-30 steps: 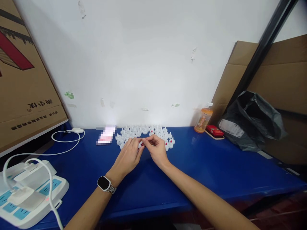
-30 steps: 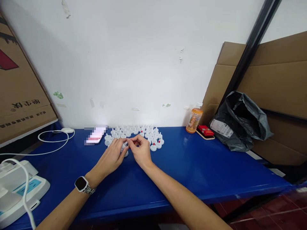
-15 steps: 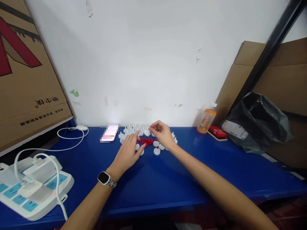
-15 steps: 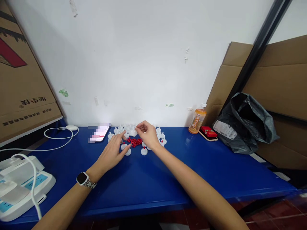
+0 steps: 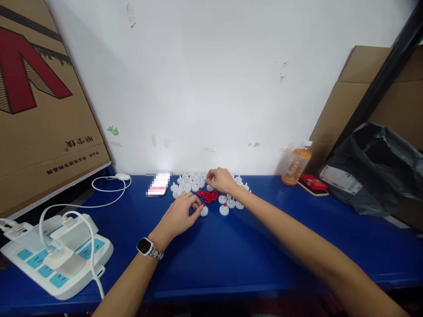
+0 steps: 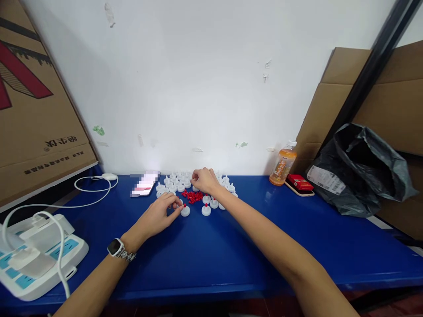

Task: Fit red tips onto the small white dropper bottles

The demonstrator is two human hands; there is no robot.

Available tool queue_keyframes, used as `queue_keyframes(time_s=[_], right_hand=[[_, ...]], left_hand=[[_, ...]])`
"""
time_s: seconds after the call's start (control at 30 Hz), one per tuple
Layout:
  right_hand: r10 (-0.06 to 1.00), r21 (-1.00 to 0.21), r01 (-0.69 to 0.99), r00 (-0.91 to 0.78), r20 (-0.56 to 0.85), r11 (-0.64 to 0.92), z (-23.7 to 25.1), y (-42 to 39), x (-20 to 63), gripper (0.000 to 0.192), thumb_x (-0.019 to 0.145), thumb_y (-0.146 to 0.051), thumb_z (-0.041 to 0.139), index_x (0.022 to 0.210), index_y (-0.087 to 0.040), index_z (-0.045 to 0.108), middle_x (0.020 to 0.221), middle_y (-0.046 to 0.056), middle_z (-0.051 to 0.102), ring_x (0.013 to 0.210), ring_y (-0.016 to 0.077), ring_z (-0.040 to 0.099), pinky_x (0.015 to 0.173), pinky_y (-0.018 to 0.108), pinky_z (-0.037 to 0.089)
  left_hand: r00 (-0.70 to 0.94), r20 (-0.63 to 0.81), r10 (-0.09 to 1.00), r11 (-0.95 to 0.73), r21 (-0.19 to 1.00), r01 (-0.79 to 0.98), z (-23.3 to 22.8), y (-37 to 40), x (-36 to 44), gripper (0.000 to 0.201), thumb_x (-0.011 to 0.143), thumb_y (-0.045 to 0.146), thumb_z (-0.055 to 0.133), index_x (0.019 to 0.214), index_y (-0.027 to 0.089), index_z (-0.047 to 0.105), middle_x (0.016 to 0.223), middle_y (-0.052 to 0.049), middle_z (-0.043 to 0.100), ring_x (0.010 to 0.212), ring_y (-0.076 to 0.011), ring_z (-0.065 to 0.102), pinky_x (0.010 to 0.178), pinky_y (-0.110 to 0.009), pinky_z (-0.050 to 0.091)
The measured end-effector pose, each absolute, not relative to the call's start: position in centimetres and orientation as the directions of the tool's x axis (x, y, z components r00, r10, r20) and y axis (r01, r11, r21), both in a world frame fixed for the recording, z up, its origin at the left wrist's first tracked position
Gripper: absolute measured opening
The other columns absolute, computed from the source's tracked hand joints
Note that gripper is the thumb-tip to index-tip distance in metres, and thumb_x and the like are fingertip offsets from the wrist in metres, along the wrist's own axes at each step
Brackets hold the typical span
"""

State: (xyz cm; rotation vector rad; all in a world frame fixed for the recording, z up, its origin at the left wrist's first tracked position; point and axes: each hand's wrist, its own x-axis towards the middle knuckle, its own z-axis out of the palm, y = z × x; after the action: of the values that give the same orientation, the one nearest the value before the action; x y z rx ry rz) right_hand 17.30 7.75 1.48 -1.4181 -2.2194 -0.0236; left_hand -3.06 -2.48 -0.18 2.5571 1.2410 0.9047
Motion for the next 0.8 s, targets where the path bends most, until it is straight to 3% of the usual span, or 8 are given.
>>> queue_keyframes(time_s=[0.13,0.33,0.43,0.53,0.63,0.73,0.8], right_hand=[[0.866,-0.198,0.873,-0.362,0.346,0.445,2.2,9.0,15.4,0.019,0.084,-0.033,0.064,0.094,-0.019,0.071,0.088,0.007,0.073,0.096,0.0243,0.061,0.089,0.036,0.035],[0.877,-0.234,0.868,-0.357,0.322,0.439,3.1,8.8,14.4,0.013,0.085,-0.023,0.06,0.079,-0.018,0.071,0.082,0.005,0.073,0.082,0.0189,0.063,0.091,0.037,0.033],[0.85,-0.373,0.802,-0.29,0.44,0.466,3.6,6.5,15.2,0.016,0.087,-0.029,0.06,0.079,-0.019,0.071,0.08,0.003,0.073,0.078,0.018,0.063,0.086,0.035,0.037],[0.825,-0.594,0.583,-0.287,0.487,0.553,3.7,3.5,15.5,0.017,0.085,-0.033,0.063,0.078,-0.02,0.071,0.076,0.002,0.072,0.073,0.0164,0.062,0.072,0.029,0.043],[0.817,-0.72,0.39,-0.327,0.474,0.574,3.3,1.1,15.3,0.021,0.086,-0.037,0.062,0.08,-0.019,0.072,0.073,0.001,0.07,0.068,0.0151,0.06,0.064,0.026,0.044],[0.808,-0.69,0.42,-0.31,0.501,0.589,2.8,-0.2,15.8,0.022,0.091,-0.035,0.057,0.085,-0.02,0.072,0.078,0.001,0.071,0.074,0.0162,0.061,0.071,0.028,0.044],[0.784,-0.548,0.572,-0.339,0.52,0.61,2.3,-0.5,16.5,0.018,0.092,-0.029,0.056,0.086,-0.022,0.072,0.082,0.002,0.071,0.083,0.0183,0.059,0.081,0.033,0.041]], left_hand=[[0.432,0.463,0.774,-0.616,0.394,0.682,-0.1,-2.1,-3.6,0.023,0.096,0.032,0.045,0.083,0.022,0.061,0.084,-0.003,0.062,0.083,-0.0199,0.058,0.077,-0.036,0.047],[0.383,0.492,0.782,-0.595,0.405,0.695,0.0,-2.1,-3.9,0.021,0.097,0.033,0.043,0.087,0.022,0.059,0.092,-0.004,0.061,0.09,-0.021,0.058,0.081,-0.037,0.048],[0.316,0.574,0.755,-0.593,0.394,0.702,0.1,-2.1,-3.7,0.017,0.096,0.034,0.047,0.104,0.022,0.058,0.105,-0.006,0.06,0.101,-0.0232,0.057,0.09,-0.04,0.047],[0.282,0.63,0.724,-0.602,0.376,0.704,0.1,-2.0,-3.3,0.033,0.095,0.037,0.051,0.125,0.022,0.05,0.12,-0.009,0.057,0.107,-0.0253,0.056,0.095,-0.043,0.046],[0.35,0.607,0.713,-0.635,0.348,0.689,0.1,-2.0,-3.0,0.031,0.098,0.037,0.047,0.125,0.023,0.05,0.119,-0.008,0.059,0.107,-0.026,0.055,0.094,-0.043,0.046],[0.408,0.562,0.719,-0.654,0.35,0.671,-0.1,-1.9,-3.0,0.024,0.101,0.036,0.039,0.112,0.022,0.055,0.106,-0.007,0.062,0.103,-0.0251,0.055,0.09,-0.042,0.047],[0.415,0.544,0.729,-0.652,0.369,0.662,-0.2,-2.0,-3.2,0.025,0.102,0.037,0.037,0.111,0.021,0.055,0.105,-0.007,0.061,0.103,-0.0244,0.054,0.09,-0.041,0.047]])
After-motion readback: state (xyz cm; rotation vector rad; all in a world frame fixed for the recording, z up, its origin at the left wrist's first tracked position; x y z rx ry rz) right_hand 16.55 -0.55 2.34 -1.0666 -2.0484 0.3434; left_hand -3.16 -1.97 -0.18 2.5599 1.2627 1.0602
